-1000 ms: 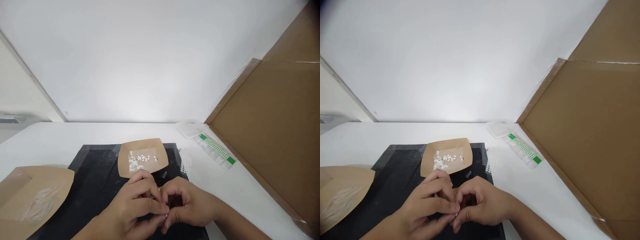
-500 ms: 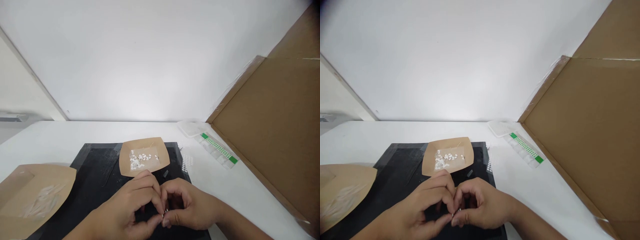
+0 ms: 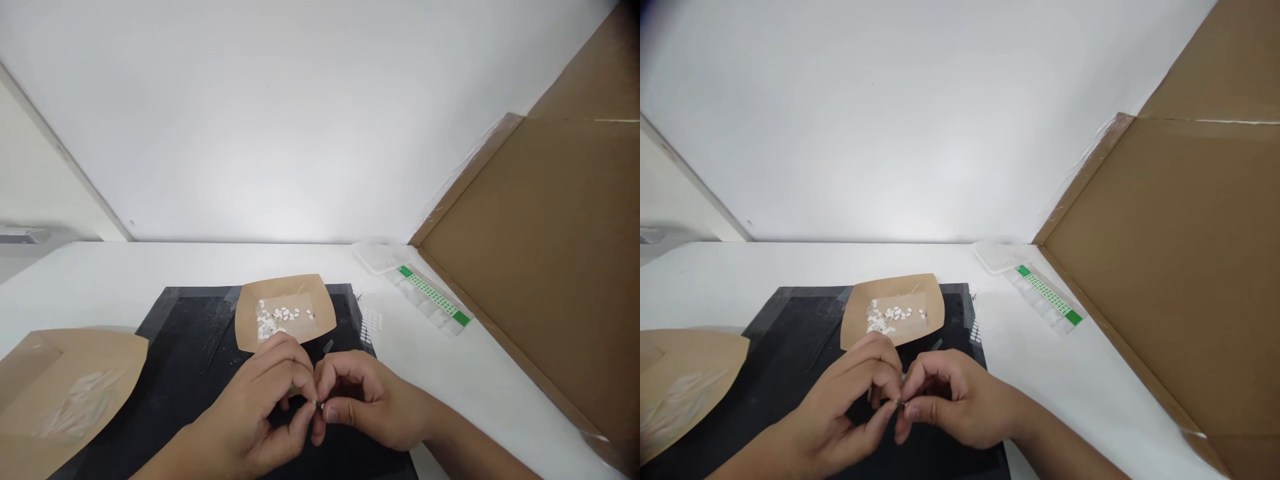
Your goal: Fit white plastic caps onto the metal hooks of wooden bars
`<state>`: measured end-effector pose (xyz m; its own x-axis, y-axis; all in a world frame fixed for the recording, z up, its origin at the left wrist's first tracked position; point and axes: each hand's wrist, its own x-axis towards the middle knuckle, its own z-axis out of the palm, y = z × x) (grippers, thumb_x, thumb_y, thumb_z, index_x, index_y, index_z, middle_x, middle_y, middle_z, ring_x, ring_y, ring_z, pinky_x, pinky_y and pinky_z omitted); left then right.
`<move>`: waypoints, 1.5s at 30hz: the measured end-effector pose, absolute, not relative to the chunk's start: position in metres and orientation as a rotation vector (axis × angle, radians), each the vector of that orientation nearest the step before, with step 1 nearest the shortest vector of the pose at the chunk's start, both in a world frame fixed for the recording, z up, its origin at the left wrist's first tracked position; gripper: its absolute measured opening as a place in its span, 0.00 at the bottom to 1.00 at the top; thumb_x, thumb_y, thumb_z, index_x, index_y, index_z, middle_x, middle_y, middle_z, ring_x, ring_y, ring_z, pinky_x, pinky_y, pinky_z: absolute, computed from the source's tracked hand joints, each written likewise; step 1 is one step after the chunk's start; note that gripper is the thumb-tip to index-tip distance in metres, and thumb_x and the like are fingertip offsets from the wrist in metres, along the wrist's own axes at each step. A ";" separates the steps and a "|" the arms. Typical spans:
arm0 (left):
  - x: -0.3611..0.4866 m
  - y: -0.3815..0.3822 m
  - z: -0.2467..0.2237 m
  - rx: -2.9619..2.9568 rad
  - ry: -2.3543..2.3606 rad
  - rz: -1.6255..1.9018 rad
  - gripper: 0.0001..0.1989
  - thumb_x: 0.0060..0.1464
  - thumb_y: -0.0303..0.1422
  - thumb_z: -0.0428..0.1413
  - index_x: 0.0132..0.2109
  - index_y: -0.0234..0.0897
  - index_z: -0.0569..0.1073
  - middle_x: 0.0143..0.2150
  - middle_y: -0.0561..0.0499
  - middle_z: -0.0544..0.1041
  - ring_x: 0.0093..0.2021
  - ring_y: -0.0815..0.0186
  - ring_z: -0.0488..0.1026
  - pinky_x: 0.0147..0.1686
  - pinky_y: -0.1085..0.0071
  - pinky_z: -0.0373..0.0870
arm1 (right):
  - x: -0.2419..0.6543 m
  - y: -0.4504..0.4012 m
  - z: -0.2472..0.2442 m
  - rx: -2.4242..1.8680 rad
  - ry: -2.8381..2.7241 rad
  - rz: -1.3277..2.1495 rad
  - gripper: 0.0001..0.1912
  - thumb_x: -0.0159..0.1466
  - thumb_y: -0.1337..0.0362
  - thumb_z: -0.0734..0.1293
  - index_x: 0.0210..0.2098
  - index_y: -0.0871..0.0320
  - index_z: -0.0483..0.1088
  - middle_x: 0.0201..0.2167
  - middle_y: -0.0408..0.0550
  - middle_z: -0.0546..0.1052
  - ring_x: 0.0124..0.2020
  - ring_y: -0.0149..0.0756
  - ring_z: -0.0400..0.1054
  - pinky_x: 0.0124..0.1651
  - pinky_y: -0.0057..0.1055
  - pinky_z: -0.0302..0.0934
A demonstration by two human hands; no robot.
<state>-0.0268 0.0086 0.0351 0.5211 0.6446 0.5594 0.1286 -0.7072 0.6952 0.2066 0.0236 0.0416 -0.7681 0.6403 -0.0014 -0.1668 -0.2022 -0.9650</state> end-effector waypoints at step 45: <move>-0.021 0.012 0.031 2.094 0.836 1.376 0.09 0.65 0.20 0.59 0.45 0.34 0.82 0.39 0.45 0.80 0.26 0.74 0.73 0.22 0.80 0.69 | 0.206 0.017 0.036 -0.998 -2.204 0.851 0.04 0.74 0.64 0.65 0.44 0.54 0.71 0.36 0.47 0.81 0.33 0.36 0.75 0.39 0.32 0.66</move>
